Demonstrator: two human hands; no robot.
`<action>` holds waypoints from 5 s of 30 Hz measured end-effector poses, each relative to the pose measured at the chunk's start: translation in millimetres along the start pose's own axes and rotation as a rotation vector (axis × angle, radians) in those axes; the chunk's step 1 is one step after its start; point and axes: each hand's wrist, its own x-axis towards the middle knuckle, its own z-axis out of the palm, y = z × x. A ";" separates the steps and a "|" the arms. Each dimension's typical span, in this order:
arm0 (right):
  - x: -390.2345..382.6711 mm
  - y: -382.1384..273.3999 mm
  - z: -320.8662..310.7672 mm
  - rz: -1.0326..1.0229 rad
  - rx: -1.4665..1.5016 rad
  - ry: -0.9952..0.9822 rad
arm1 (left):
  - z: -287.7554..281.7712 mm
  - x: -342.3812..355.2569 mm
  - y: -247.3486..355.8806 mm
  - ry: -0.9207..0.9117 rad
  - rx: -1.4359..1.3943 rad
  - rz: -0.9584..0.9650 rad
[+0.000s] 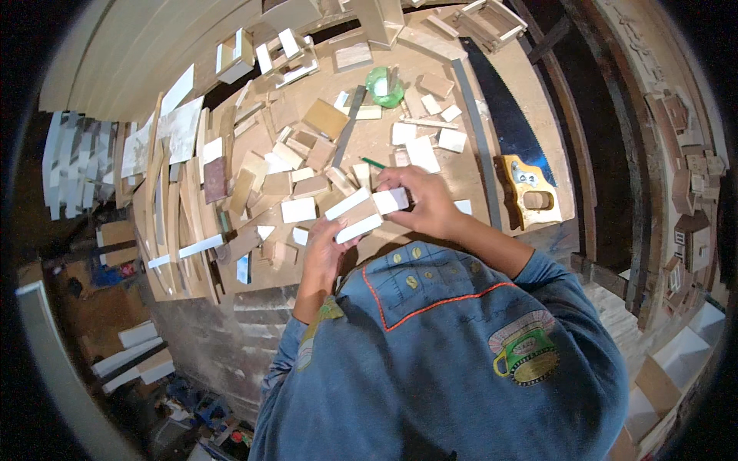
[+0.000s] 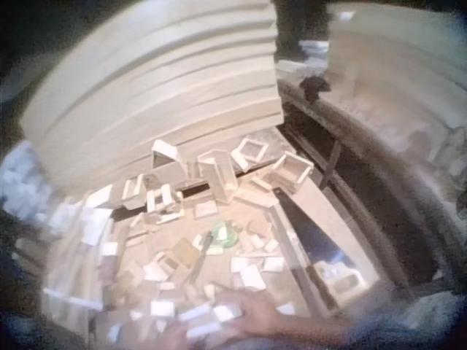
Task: The person assembles small wooden house models by fitting pieces together and sanding them by hand.
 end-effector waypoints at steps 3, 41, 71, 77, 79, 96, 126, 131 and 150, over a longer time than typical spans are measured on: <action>-6.3 7.5 1.1 0.070 -0.034 -0.039 | -16.8 -0.6 -10.7 0.042 -0.023 -0.029; 89.2 -12.1 18.8 0.300 -0.502 -0.418 | -151.3 -46.7 -40.4 0.703 -0.303 0.296; 193.3 18.4 89.4 -0.588 -0.919 -0.722 | -104.3 7.9 -31.7 0.398 0.000 0.308; 203.5 17.9 90.5 -0.510 -0.988 -0.781 | -99.1 19.9 -32.5 0.505 0.591 0.414; 206.5 18.5 90.5 -0.468 -0.973 -0.772 | -94.9 13.8 -18.6 0.604 0.799 0.349; 159.1 -52.3 65.7 0.511 0.260 -0.781 | -30.8 10.6 45.0 -0.285 -0.520 0.080; 123.9 -84.5 24.7 -0.336 -0.010 -0.649 | 3.9 -41.0 75.4 0.059 0.401 0.931; 114.5 -85.7 7.5 -0.132 0.173 -0.764 | -0.3 -37.1 72.9 0.047 0.544 1.189; 67.2 -67.1 17.9 0.056 0.161 -0.555 | -5.0 -22.0 26.1 -0.509 -0.559 0.133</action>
